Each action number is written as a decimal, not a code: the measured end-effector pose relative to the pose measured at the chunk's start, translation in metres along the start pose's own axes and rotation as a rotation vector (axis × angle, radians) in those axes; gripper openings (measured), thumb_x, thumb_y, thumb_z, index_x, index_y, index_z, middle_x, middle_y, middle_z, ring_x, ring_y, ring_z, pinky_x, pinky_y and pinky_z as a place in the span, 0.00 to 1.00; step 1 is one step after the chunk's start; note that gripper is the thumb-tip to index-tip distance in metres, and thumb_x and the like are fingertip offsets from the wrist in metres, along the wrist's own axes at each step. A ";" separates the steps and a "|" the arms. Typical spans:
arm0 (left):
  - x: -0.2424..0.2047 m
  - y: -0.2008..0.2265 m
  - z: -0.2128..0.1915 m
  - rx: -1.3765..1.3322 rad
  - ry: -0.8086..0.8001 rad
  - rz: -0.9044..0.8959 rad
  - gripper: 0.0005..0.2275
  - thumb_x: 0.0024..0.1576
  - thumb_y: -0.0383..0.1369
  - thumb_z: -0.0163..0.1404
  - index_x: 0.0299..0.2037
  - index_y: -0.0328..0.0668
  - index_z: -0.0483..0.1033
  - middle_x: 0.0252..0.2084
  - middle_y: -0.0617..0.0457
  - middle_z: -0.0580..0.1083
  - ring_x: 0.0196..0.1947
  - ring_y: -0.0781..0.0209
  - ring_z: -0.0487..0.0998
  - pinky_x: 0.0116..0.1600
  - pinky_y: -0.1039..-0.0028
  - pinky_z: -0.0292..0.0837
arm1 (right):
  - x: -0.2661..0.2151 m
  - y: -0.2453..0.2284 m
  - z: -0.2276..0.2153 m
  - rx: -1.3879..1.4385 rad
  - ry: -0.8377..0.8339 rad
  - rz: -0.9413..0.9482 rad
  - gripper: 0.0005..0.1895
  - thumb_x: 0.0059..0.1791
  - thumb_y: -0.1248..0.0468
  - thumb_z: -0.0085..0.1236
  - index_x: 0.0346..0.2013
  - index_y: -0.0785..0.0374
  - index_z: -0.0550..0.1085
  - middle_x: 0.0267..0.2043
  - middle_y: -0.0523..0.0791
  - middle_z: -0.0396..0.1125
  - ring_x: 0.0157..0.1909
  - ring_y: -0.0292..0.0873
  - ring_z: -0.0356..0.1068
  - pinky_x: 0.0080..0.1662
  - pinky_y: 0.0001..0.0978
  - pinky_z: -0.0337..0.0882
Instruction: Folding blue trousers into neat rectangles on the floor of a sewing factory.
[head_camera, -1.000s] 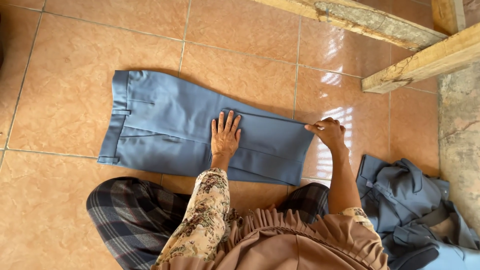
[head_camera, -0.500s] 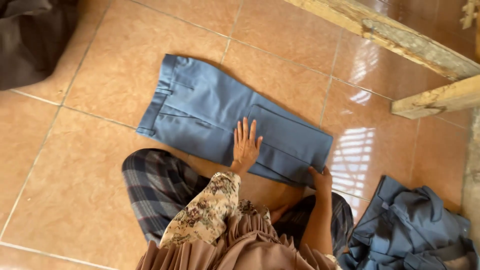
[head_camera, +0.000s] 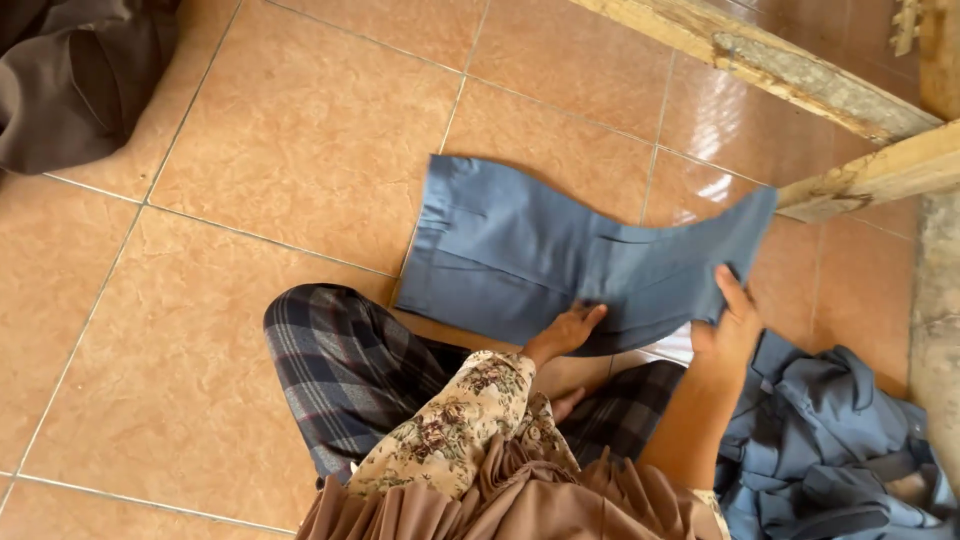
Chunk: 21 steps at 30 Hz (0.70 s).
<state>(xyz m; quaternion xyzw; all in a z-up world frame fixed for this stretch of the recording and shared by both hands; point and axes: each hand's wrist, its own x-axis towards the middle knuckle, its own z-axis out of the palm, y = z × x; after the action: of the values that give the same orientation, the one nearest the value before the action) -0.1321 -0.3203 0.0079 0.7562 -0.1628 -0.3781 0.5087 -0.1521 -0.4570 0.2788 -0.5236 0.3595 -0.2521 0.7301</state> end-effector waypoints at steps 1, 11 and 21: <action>-0.014 0.021 -0.020 -0.079 -0.084 -0.057 0.39 0.60 0.71 0.22 0.67 0.56 0.67 0.70 0.42 0.54 0.72 0.42 0.54 0.75 0.55 0.50 | 0.011 0.013 0.005 -0.081 -0.035 -0.054 0.19 0.47 0.61 0.67 0.52 0.56 0.76 0.43 0.40 0.72 0.39 0.34 0.70 0.44 0.20 0.73; -0.062 -0.084 -0.194 -0.862 0.441 -0.542 0.46 0.45 0.63 0.64 0.70 0.49 0.64 0.70 0.39 0.63 0.70 0.41 0.62 0.69 0.44 0.58 | -0.075 0.143 0.106 -0.773 -0.697 0.030 0.27 0.50 0.52 0.65 0.61 0.58 0.74 0.16 0.46 0.66 0.15 0.40 0.65 0.20 0.28 0.66; -0.120 -0.039 -0.196 -0.094 0.653 -0.294 0.23 0.61 0.35 0.50 0.67 0.48 0.64 0.62 0.37 0.72 0.61 0.43 0.74 0.58 0.53 0.74 | -0.038 0.157 0.047 -0.765 -0.217 -0.069 0.17 0.53 0.59 0.59 0.56 0.58 0.77 0.30 0.47 0.71 0.28 0.39 0.70 0.31 0.26 0.74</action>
<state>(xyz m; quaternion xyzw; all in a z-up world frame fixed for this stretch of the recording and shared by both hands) -0.0723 -0.1012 0.0605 0.8282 0.1364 -0.1927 0.5082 -0.1396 -0.3509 0.1494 -0.7930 0.3307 -0.0675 0.5071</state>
